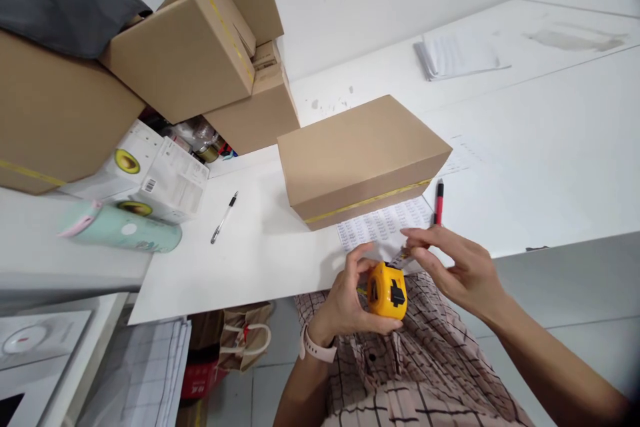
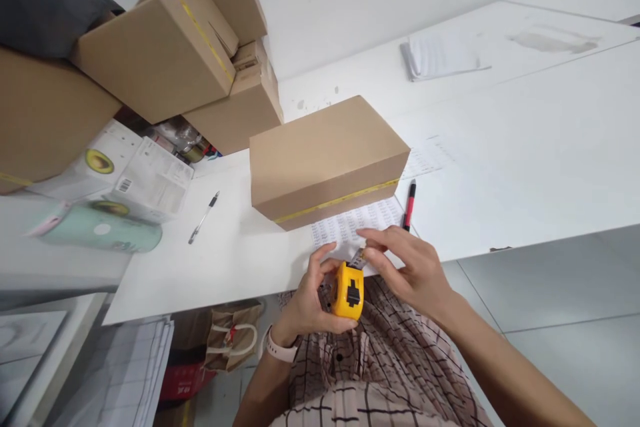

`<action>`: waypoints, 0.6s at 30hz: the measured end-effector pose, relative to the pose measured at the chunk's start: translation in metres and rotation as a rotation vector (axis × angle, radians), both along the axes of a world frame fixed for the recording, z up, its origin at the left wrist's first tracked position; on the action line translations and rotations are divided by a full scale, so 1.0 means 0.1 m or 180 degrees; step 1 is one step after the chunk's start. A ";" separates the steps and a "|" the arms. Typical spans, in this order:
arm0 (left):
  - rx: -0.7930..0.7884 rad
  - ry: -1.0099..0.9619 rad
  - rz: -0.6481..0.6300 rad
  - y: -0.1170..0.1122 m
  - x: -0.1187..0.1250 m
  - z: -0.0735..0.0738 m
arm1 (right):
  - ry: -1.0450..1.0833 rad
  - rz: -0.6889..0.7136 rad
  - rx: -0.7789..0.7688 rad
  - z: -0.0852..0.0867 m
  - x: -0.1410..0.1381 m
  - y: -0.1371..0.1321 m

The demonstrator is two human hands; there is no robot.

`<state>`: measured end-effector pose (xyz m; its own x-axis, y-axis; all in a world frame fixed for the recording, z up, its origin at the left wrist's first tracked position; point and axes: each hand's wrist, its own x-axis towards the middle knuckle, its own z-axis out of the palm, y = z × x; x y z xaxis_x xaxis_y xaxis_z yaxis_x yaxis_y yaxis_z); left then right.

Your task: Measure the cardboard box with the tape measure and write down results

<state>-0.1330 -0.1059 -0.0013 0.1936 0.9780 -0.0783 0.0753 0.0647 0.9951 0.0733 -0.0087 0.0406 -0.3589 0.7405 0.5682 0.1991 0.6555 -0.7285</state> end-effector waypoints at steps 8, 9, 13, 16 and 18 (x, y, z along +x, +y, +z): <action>0.0408 0.0028 0.0331 -0.04 -0.03 0.23 | -0.1601 -0.2354 -0.0710 -0.46 0.25 0.67; 0.0717 0.0197 0.0514 -0.02 -0.08 0.33 | -0.1860 -0.2257 -0.0749 -0.49 0.27 0.73; 0.2245 0.1102 0.1586 0.24 -0.35 0.85 | -0.2367 -0.1873 -0.0525 -0.53 0.31 0.81; 0.2882 0.1850 0.2004 0.60 -0.55 1.15 | -0.2460 -0.1730 -0.0578 -0.52 0.32 0.84; 0.2993 0.2337 0.2028 0.85 -0.66 1.22 | -0.2375 -0.1642 -0.0617 -0.52 0.33 0.87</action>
<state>-0.1985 -0.0207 0.1207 -0.1068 0.6213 0.7763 0.8169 -0.3903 0.4248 0.1066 0.0780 -0.0110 -0.1815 0.9682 0.1721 0.8937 0.2354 -0.3820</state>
